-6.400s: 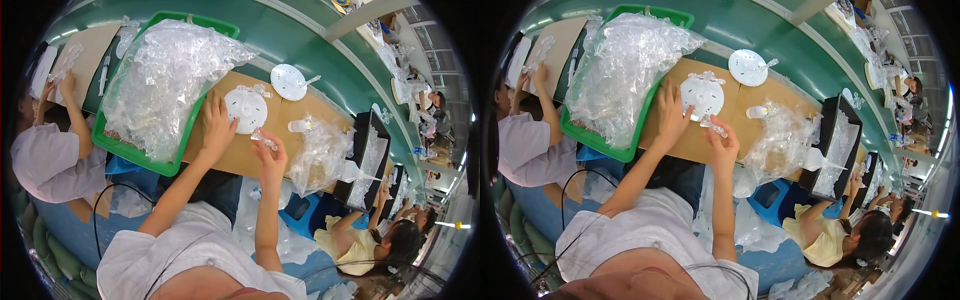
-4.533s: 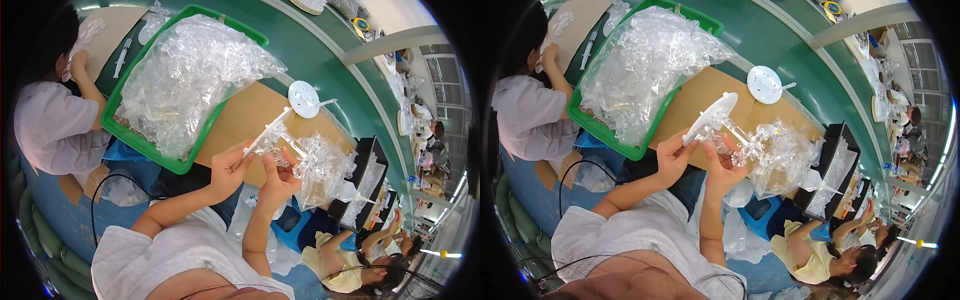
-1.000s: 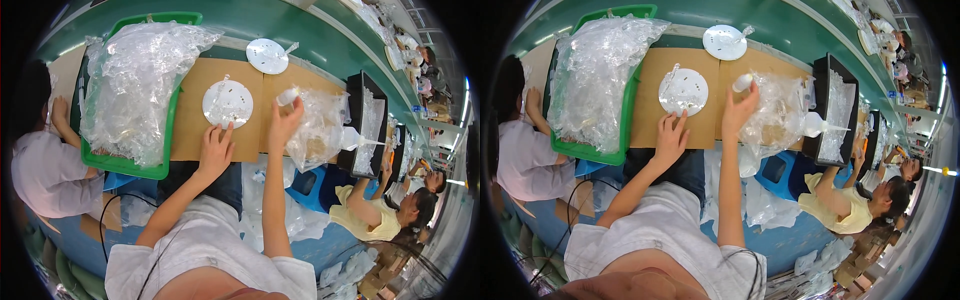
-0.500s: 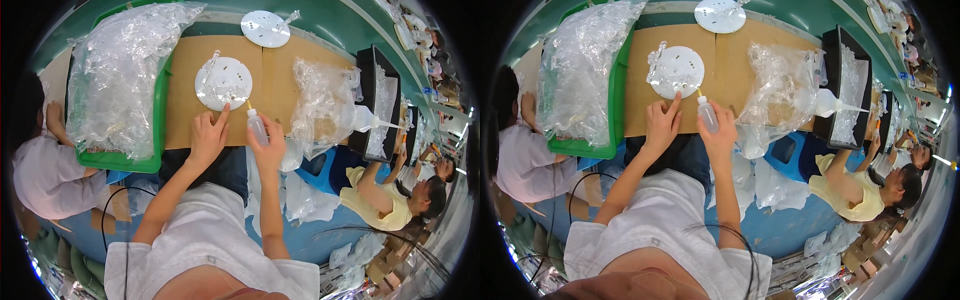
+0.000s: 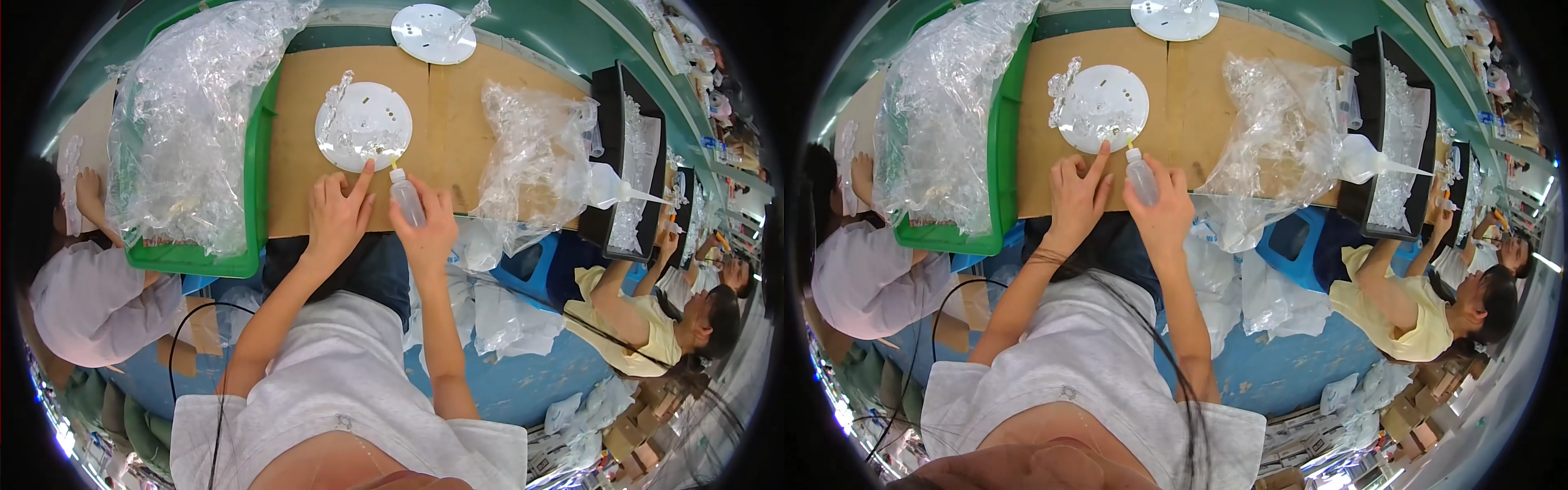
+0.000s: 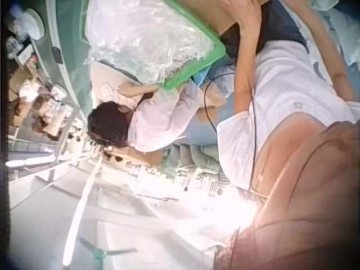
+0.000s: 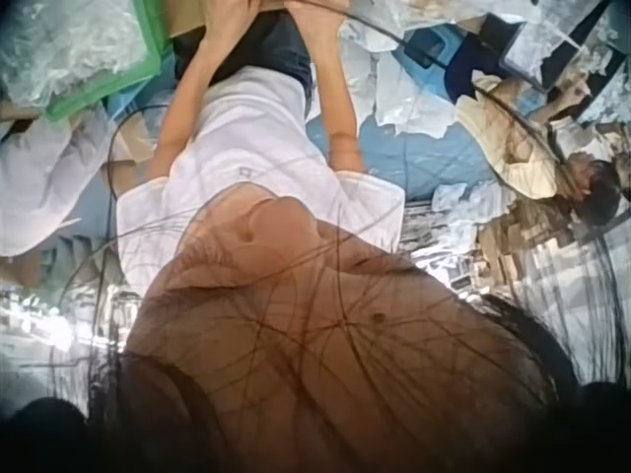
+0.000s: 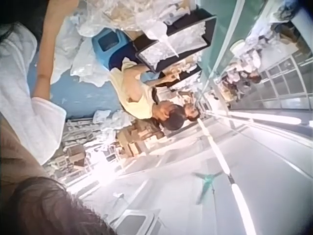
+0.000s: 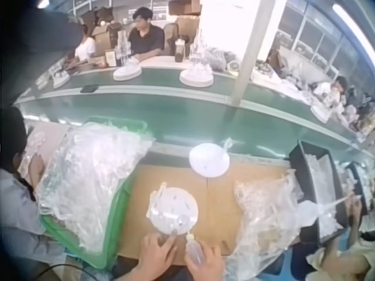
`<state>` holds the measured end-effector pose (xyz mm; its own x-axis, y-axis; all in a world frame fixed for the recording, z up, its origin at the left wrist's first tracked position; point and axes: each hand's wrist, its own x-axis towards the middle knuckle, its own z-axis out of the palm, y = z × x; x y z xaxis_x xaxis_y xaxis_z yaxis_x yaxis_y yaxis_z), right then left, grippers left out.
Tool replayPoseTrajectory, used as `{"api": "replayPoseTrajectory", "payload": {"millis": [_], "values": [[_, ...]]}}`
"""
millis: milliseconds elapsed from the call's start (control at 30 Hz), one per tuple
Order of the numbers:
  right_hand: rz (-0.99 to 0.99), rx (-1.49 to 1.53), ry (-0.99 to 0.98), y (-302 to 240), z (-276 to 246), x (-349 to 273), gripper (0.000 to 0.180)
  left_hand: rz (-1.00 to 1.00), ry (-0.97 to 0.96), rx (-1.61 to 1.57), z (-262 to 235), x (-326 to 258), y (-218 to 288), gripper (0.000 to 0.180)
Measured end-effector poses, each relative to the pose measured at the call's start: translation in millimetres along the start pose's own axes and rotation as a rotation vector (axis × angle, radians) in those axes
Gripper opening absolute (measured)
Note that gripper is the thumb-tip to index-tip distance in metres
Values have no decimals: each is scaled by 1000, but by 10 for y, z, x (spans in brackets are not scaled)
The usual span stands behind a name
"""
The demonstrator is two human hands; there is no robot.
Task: Assembling plastic light fixture bases by applying adhesive from a small bottle and attaching transparent plastic components at a factory assembly line.
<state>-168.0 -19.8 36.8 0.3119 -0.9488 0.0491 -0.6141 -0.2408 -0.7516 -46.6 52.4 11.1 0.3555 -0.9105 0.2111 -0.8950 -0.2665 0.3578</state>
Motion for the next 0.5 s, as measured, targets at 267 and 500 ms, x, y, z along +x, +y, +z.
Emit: {"api": "replayPoseTrajectory", "payload": {"millis": [267,500], "values": [[-29,38,0,-23,71,-110,36,5,22,-48,-8,3,-36,51],[-26,73,-28,-46,45,-139,36,8,18,-44,-8,8,-46,51]]}}
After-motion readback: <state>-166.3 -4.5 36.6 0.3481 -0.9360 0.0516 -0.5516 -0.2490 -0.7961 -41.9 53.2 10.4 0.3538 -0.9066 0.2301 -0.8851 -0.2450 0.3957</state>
